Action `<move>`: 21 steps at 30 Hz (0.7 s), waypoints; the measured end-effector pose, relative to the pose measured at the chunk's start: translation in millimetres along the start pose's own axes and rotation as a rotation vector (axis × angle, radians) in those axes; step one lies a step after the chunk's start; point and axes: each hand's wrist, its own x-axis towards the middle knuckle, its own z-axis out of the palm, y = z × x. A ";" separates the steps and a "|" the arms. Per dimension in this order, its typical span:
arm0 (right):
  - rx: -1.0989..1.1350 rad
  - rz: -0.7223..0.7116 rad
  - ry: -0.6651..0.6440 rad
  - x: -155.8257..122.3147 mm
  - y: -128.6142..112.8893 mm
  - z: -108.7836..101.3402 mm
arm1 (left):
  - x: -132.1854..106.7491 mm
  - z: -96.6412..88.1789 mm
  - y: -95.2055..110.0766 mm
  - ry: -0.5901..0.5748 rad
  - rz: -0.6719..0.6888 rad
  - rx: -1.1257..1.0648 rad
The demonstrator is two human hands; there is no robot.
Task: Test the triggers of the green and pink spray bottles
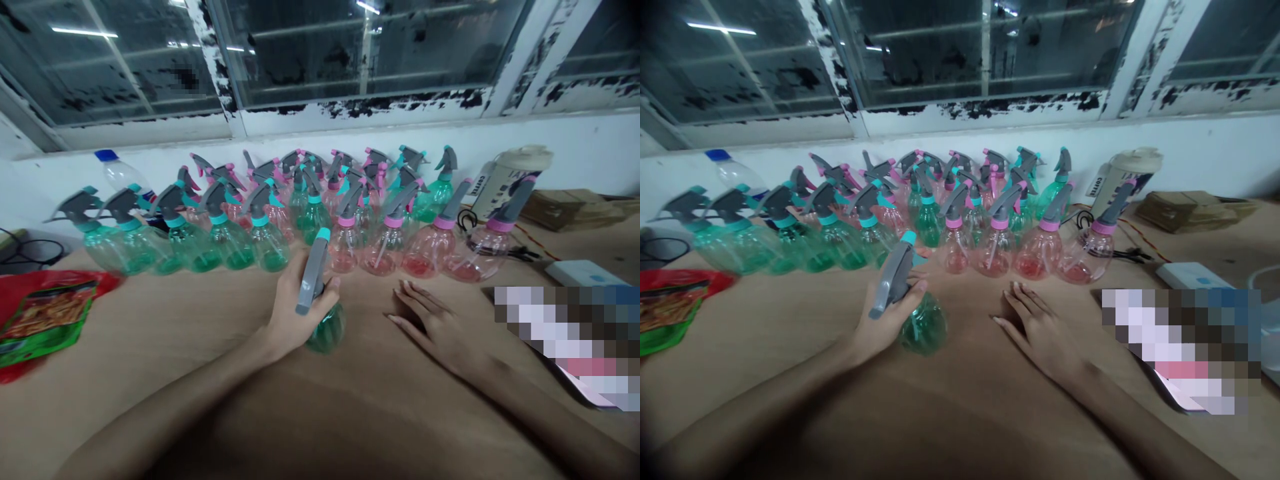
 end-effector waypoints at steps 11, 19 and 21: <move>0.016 -0.004 -0.002 -1.1 1.0 1.6 | -0.2 1.8 -1.5 0.000 0.016 -0.011; 0.016 0.030 0.003 -1.1 -5.2 -0.3 | 8.1 -6.8 6.5 -0.079 0.052 0.032; 0.023 0.032 0.000 -1.0 -5.3 0.0 | 9.6 -9.2 6.9 -0.102 0.073 0.050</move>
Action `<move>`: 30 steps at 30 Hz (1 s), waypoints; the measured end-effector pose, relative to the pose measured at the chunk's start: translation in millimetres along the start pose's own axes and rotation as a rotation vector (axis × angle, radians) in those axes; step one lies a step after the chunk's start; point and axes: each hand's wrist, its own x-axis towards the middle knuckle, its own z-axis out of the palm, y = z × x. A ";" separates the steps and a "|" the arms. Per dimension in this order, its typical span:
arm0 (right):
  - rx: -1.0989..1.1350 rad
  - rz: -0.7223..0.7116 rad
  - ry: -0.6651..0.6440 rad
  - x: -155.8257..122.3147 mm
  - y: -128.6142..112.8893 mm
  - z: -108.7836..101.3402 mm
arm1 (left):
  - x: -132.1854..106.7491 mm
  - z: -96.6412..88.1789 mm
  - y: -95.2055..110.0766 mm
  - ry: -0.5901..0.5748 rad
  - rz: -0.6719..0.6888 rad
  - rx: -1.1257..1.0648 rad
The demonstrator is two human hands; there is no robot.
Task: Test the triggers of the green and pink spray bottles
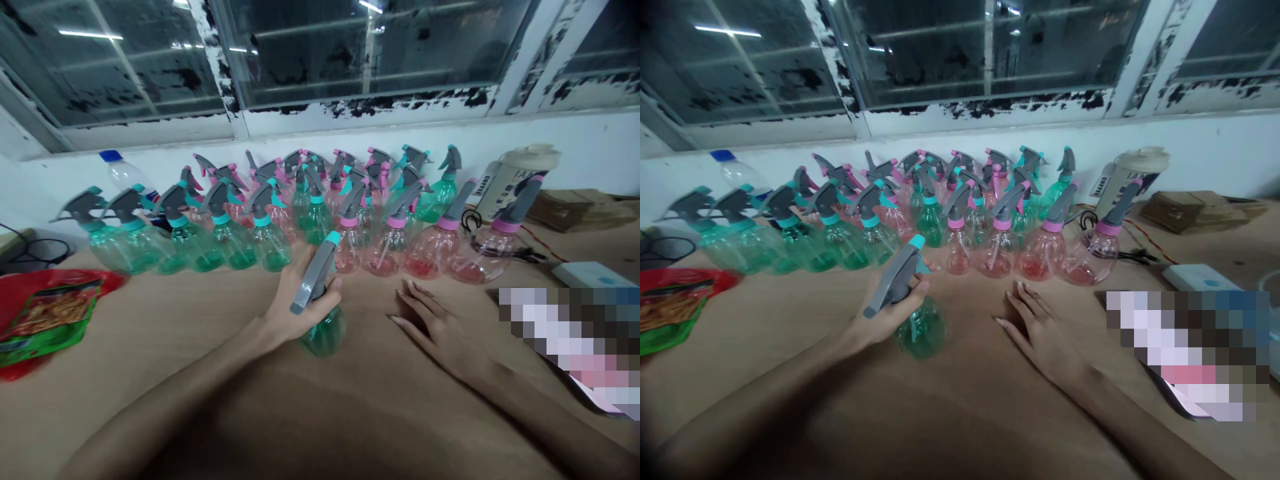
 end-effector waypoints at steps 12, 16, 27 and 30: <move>0.003 0.003 0.023 -0.2 0.7 0.4 | 0.5 -0.6 -5.6 0.027 -0.019 -0.051; 0.014 0.064 0.055 -0.1 -1.2 -0.7 | -1.0 2.8 -11.6 0.084 -0.088 -0.098; 0.043 0.048 0.057 1.5 -4.8 -4.8 | -3.8 8.7 -12.7 0.096 -0.068 -0.052; 0.046 0.046 0.046 1.7 -5.9 -5.9 | -4.0 7.8 -11.7 0.082 -0.073 -0.069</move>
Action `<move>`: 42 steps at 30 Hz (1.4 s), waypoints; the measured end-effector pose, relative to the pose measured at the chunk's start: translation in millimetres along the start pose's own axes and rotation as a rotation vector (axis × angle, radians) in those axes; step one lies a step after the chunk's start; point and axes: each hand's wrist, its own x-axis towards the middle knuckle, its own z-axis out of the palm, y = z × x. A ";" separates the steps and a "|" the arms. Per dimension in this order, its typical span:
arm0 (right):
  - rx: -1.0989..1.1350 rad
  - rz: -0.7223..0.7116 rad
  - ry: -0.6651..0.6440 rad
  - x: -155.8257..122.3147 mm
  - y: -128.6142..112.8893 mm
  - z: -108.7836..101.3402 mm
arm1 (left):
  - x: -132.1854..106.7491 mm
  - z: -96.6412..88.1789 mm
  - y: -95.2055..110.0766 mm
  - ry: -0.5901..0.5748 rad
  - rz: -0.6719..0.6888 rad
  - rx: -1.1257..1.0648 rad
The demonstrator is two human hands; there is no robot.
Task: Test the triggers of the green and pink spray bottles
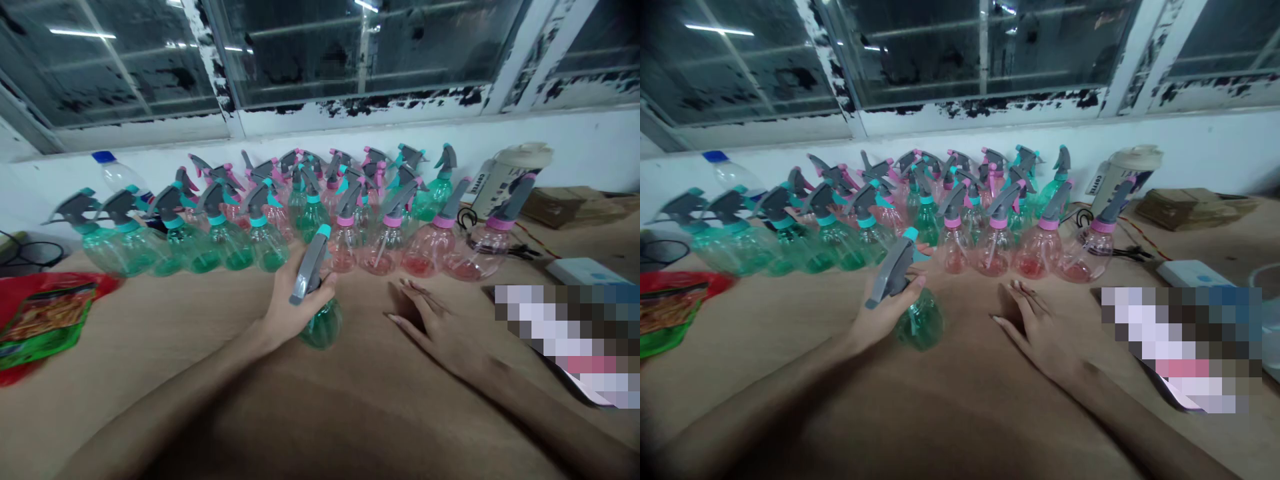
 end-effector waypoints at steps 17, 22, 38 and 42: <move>-0.025 -0.049 0.007 0.8 3.9 3.7 | 11.7 -10.1 6.6 -0.018 0.070 0.126; -0.025 -0.047 0.007 0.7 5.5 4.6 | 10.7 -10.4 5.2 -0.017 0.058 0.108; 0.008 -0.011 0.042 1.3 1.2 1.3 | 15.6 -7.4 -14.8 0.119 0.017 0.102; -0.010 -0.002 0.040 1.1 0.5 1.4 | 14.8 -6.3 -13.9 0.147 0.008 0.099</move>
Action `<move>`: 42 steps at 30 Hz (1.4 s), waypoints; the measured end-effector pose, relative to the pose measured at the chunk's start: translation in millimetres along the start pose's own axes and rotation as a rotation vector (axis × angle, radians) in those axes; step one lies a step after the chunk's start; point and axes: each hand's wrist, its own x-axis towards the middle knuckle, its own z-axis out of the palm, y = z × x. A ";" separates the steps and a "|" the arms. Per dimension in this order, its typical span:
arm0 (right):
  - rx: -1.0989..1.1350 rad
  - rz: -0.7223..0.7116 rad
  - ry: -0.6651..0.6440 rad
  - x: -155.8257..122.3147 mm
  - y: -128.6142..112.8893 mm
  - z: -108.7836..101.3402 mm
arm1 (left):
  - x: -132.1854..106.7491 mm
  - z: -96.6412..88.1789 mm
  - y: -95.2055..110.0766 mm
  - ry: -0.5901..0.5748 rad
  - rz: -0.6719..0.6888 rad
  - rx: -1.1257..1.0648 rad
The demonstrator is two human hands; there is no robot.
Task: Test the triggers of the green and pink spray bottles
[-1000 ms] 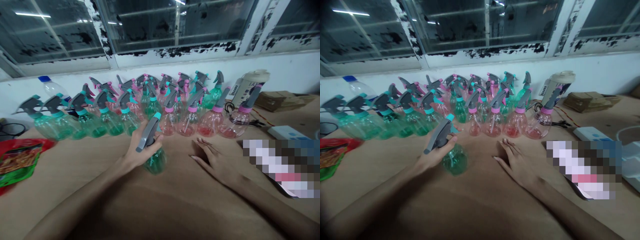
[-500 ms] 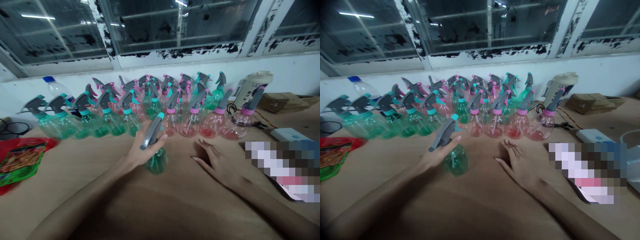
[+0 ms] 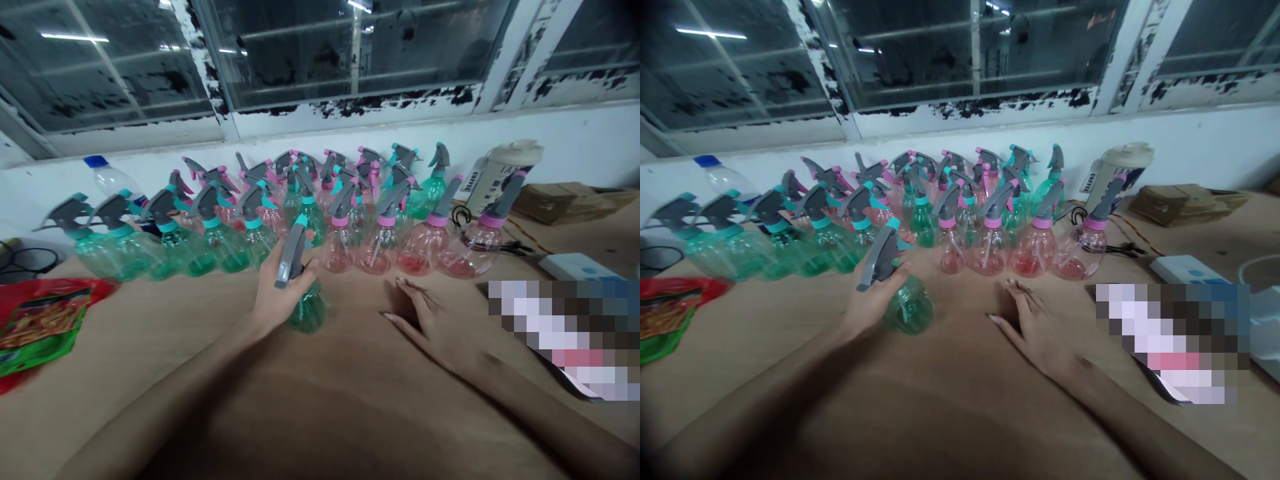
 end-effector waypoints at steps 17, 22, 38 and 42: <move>0.027 0.002 -0.035 0.3 1.3 -0.6 | 6.1 -10.2 7.7 -0.097 0.044 0.055; 0.018 -0.016 -0.040 -0.1 3.0 1.6 | 5.2 -10.6 7.0 -0.121 0.052 0.034; 0.021 -0.068 -0.016 -1.2 7.0 3.9 | -4.0 -15.9 7.9 -0.105 0.109 -0.038; 0.002 -0.055 -0.022 -1.0 5.8 3.8 | -2.9 -17.8 12.3 -0.040 0.176 0.116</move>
